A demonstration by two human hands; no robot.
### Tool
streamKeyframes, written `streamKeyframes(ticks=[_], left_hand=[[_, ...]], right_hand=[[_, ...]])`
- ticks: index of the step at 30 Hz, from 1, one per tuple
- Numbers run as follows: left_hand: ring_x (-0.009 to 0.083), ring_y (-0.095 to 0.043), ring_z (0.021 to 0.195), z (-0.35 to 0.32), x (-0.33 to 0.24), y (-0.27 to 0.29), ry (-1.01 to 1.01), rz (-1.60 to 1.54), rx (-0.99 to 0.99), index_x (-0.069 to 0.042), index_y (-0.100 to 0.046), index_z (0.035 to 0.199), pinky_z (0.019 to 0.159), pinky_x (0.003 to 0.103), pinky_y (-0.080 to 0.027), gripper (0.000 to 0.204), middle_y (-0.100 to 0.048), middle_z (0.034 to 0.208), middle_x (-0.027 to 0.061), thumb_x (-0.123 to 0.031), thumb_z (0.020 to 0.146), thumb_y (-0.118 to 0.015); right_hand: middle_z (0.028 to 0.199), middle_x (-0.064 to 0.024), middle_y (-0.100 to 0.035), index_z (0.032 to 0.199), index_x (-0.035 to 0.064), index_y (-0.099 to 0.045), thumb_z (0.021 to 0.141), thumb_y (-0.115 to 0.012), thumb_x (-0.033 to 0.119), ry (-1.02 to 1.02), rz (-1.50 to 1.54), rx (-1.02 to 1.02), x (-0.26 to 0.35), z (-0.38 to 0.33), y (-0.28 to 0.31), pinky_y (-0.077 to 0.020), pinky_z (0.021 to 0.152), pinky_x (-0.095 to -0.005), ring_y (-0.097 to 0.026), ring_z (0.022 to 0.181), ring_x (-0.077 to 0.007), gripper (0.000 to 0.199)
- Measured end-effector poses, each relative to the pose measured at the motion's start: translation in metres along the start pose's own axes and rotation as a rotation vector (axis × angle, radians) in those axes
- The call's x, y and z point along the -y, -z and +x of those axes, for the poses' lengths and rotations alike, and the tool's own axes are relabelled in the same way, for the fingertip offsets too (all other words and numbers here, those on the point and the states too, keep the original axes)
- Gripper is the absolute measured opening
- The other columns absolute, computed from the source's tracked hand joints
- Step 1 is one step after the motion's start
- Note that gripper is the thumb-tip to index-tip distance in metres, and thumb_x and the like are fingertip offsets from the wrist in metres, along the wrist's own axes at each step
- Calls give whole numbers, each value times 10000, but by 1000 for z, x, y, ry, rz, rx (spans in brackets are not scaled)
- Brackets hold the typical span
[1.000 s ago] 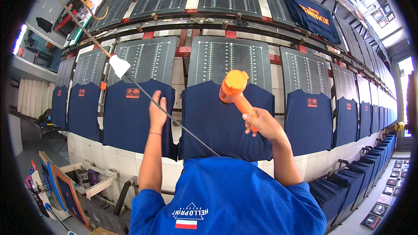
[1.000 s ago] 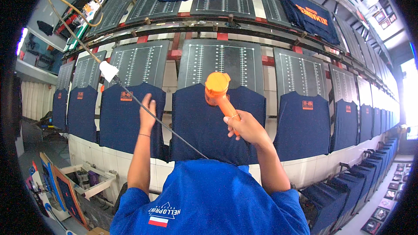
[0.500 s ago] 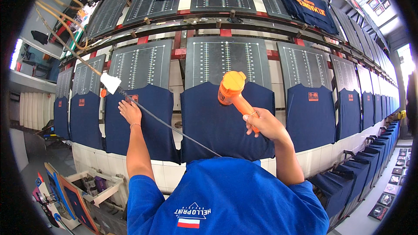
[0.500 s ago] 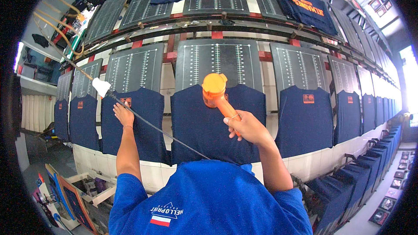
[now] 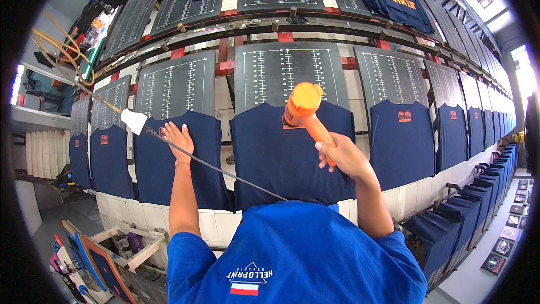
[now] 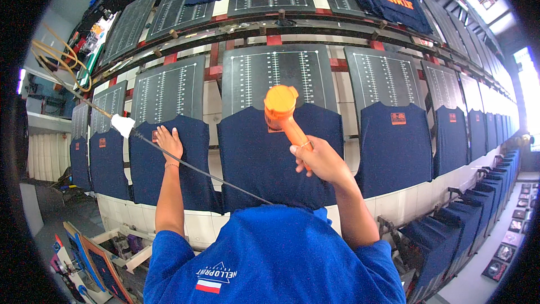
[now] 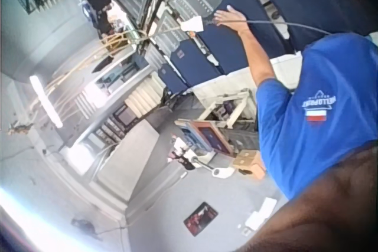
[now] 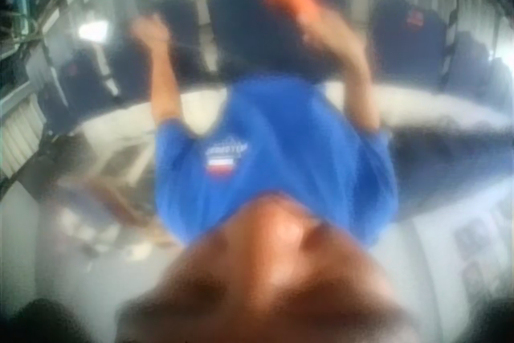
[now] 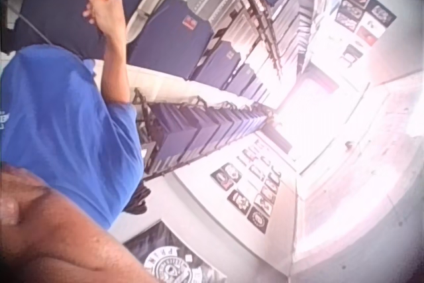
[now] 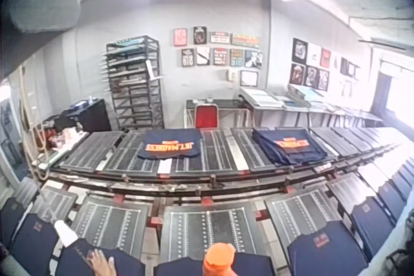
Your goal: The person uses a heat gun to dry the screen-printed logos on several blue t-shirts that are arranged on a long printing table.
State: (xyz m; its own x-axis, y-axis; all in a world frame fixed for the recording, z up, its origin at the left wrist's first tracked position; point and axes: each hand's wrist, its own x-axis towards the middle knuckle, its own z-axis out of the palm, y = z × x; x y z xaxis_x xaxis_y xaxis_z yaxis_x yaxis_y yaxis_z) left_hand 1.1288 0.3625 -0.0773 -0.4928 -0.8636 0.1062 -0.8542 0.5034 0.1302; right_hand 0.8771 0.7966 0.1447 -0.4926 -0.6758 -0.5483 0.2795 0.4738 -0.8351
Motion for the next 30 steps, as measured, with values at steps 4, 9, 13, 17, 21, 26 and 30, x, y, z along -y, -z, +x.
streamKeyframes(ticks=[4, 9, 13, 17, 21, 26, 30], left_hand=[[448, -228, 1443, -2, 15, 6, 95, 0, 4, 90, -267, 1479, 1173, 543, -201, 672, -258, 1546, 292, -412, 1042, -364], [452, -225, 1445, -14, 18, 7, 94, -9, -20, 88, -257, 1486, 1175, 544, -196, 668, -259, 1543, 299, -397, 1041, -375], [427, -204, 1460, -27, -13, 10, 2, -20, 29, 85, -252, 1489, 1188, 519, -180, 655, -241, 1556, 285, -378, 1042, -377], [409, -179, 1473, -20, -5, 17, 71, -21, 78, 80, -235, 1497, 1191, 516, -180, 653, -218, 1570, 271, -371, 1045, -371], [417, -194, 1466, -21, 7, 7, 66, -13, -4, 85, -264, 1483, 1183, 527, -193, 641, -232, 1565, 272, -373, 1046, -368], [443, -230, 1447, -17, 11, 1, -10, 35, -3, 84, -283, 1477, 1174, 538, -206, 643, -258, 1549, 287, -386, 1045, -362], [477, -241, 1430, -6, 29, 4, 84, 6, -6, 92, -290, 1473, 1162, 561, -214, 667, -285, 1529, 303, -424, 1050, -314]], right_hand=[[766, -16, -585, 1021, 8, -567, 955, -622, 317, 21, 14, -25, 2, 4, -3, -481, 496, -220, -625, 639, -94, 320], [764, -17, -584, 1019, 11, -561, 954, -622, 322, -29, -22, 9, 1, -7, 3, -477, 497, -221, -627, 643, -95, 324], [761, -16, -585, 999, 12, -562, 949, -625, 314, 33, 32, -76, 0, 2, -4, -472, 492, -222, -627, 639, -96, 312], [758, -18, -586, 998, 8, -566, 948, -629, 313, -15, -9, -44, 2, -6, 4, -475, 500, -221, -628, 642, -97, 315], [756, -20, -589, 1015, -1, -574, 950, -630, 308, -7, -11, -57, -3, -7, 6, -472, 492, -217, -628, 634, -98, 321], [757, -19, -593, 1012, -2, -577, 947, -634, 303, 19, 40, -81, -4, -2, 5, -472, 486, -218, -626, 628, -96, 317], [763, -18, -594, 1033, -3, -575, 953, -625, 307, -53, -20, -62, -2, -18, 14, -479, 499, -217, -625, 638, -92, 324]])
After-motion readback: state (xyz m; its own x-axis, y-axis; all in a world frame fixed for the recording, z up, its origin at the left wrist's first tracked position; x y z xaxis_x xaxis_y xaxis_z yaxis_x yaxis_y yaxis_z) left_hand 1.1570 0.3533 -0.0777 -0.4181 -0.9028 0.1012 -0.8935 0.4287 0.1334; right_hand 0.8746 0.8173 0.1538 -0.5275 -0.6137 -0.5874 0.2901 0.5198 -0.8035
